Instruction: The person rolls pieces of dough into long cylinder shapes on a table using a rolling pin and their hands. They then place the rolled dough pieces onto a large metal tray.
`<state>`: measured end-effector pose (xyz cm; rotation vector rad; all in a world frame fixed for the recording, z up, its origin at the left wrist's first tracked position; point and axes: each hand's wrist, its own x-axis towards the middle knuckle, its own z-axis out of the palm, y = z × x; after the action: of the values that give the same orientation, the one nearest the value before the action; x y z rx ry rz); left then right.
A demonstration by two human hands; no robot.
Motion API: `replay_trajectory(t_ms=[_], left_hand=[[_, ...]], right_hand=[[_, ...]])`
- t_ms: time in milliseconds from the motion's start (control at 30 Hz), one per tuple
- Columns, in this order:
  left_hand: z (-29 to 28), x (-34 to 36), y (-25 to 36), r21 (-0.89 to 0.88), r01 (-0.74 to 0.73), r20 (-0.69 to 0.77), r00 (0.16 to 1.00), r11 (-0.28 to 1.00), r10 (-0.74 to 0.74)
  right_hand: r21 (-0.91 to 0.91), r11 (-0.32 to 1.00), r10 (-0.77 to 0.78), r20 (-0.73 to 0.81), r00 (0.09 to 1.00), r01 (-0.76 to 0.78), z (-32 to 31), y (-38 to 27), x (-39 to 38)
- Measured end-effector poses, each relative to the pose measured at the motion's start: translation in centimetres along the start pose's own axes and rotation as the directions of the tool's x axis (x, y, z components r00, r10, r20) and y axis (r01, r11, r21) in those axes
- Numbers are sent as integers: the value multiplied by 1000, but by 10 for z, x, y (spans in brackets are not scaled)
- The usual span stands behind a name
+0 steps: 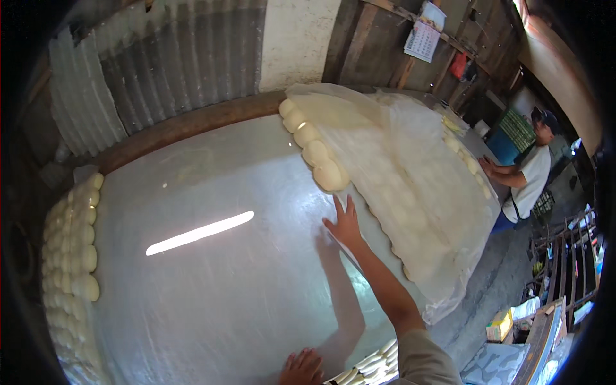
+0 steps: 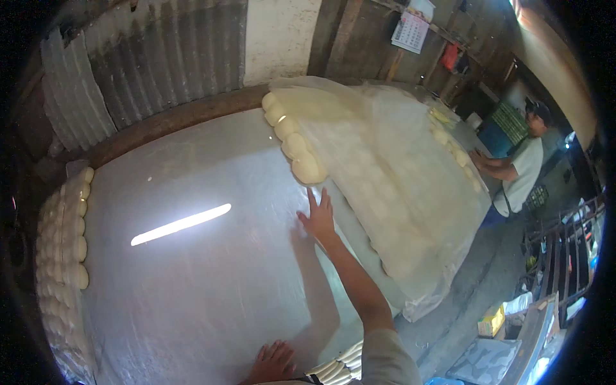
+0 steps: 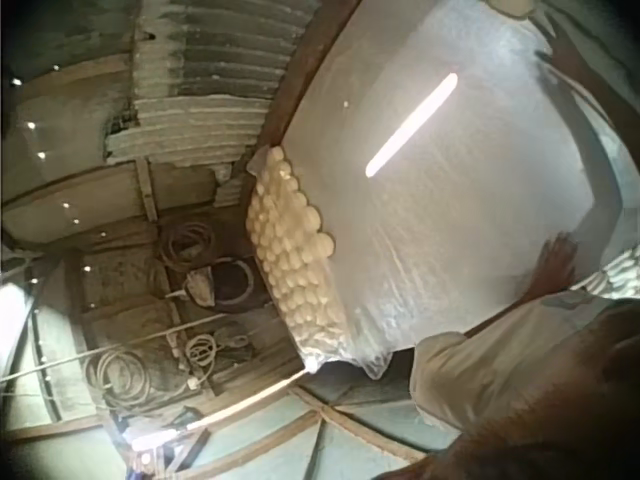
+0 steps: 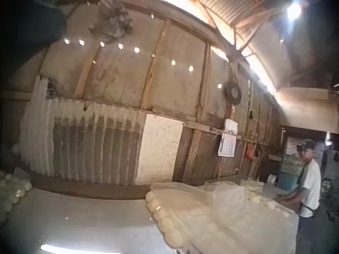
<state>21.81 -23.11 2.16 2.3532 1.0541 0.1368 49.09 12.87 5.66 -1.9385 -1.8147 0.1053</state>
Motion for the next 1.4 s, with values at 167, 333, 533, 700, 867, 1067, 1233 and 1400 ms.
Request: replay_trajectory(t_ms=[167, 333, 533, 700, 867, 1067, 1233, 1400], left_hand=[[-8, 11, 3, -269, 185, 261, 959, 945, -113], [-2, 7, 1, -414, 177, 119, 983, 893, -140], [64, -2, -21, -99, -48, -220, 975, 994, 25], [47, 0, -14, -3, -33, -178, 983, 999, 32], [-7, -8, -1, 62, -78, -189, 978, 995, 89], [7, -16, -6, 16, -162, -397, 905, 987, 155], [1, -41, 0, -97, -317, -492, 839, 943, 232], [5, -123, 11, -251, -288, -568, 817, 924, 100]], right_hand=[[-82, 976, 201, 4, 980, -200, 51, 8, 94], [-51, 981, 191, 31, 981, -190, 59, 38, 137], [244, 969, 27, -214, 977, 27, -5, 11, 128], [576, 817, 131, -157, 979, -17, -59, -31, -6], [925, 303, 235, 161, 959, -230, -119, -108, -145], [915, 300, 148, 233, 961, -268, -169, -158, -258], [905, 351, 145, 200, 969, -239, -173, -182, -307], [910, 321, 124, 234, 964, -262, -153, -205, -342]])
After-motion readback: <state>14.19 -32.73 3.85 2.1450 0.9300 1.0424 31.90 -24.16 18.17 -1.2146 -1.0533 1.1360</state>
